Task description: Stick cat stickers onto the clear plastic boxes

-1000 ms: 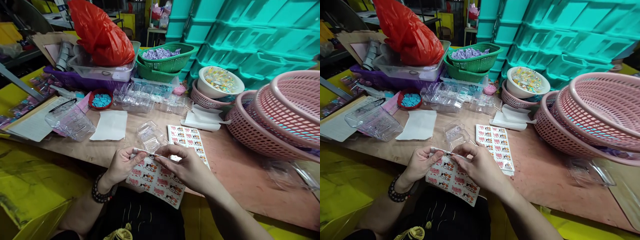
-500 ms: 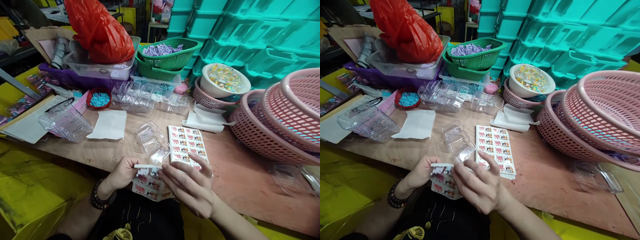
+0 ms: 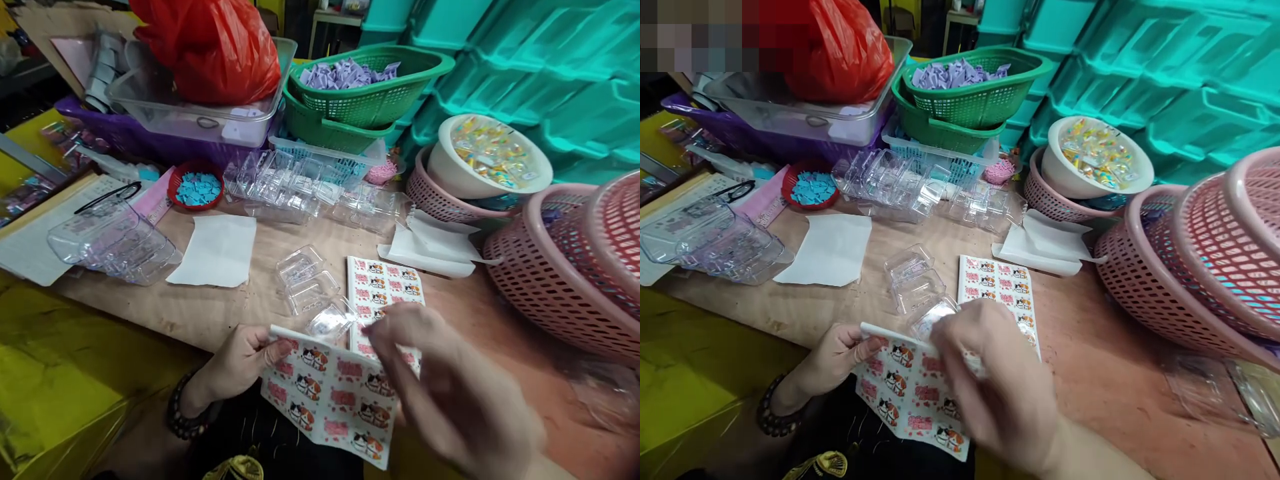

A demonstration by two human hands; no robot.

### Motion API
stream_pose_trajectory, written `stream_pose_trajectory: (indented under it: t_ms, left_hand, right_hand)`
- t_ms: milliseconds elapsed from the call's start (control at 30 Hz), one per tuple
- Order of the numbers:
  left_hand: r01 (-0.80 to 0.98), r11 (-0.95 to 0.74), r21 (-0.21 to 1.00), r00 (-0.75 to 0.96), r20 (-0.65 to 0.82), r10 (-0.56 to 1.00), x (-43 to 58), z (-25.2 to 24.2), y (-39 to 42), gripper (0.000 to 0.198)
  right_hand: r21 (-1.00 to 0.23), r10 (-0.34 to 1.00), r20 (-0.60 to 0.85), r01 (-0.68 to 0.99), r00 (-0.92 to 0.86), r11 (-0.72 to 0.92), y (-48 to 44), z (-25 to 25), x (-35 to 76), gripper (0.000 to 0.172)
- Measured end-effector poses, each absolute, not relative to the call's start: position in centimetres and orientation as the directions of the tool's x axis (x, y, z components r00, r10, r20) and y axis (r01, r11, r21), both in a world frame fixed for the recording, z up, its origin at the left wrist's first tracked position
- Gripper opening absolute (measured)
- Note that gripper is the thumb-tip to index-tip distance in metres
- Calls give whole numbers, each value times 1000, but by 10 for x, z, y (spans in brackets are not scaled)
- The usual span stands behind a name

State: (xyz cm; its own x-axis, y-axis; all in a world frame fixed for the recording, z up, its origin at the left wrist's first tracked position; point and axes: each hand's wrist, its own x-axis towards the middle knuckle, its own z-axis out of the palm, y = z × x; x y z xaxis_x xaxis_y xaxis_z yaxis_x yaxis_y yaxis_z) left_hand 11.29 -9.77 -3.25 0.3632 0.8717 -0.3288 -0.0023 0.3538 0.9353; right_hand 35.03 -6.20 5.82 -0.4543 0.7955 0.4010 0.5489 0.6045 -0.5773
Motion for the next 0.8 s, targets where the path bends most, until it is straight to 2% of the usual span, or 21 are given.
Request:
stream_pose_trajectory:
  t_ms: [67,100,167,267,400,567,800]
  left_hand:
    - [98,115,988,370,-144,918,106,-33,-97,34]
    - [135,0,991,396,-54,917,103,-32,-96,29]
    - [174,-156,972,461,60,885,99,-28,-92,22]
    - [253,-232,939,489,82,868,96,-23,-86,17]
    - [321,-284,904,458,115,881,94,-23,-85,15]
    - [339,-351,873,470,166,867,95,-26,-83,12]
    - [345,-437,831,492,236,838,96,-26,-78,12]
  right_hand:
    - [-826,916,122,473,-381,307,-31,57,352,15]
    - [-890,924,-21,428,-381,156,-15,55,352,21]
    - [-914,869,-271,395,-413,-97,12,47,350,32]
    - [-856,766,-476,427,-432,-291,34,37,341,36]
    - [-781,694,-576,540,-432,-313,43,34,330,22]
    - [-718,682,-607,649,-408,-251,52,32,324,9]
    - [-660,704,-608,727,-367,-191,57,32,317,7]
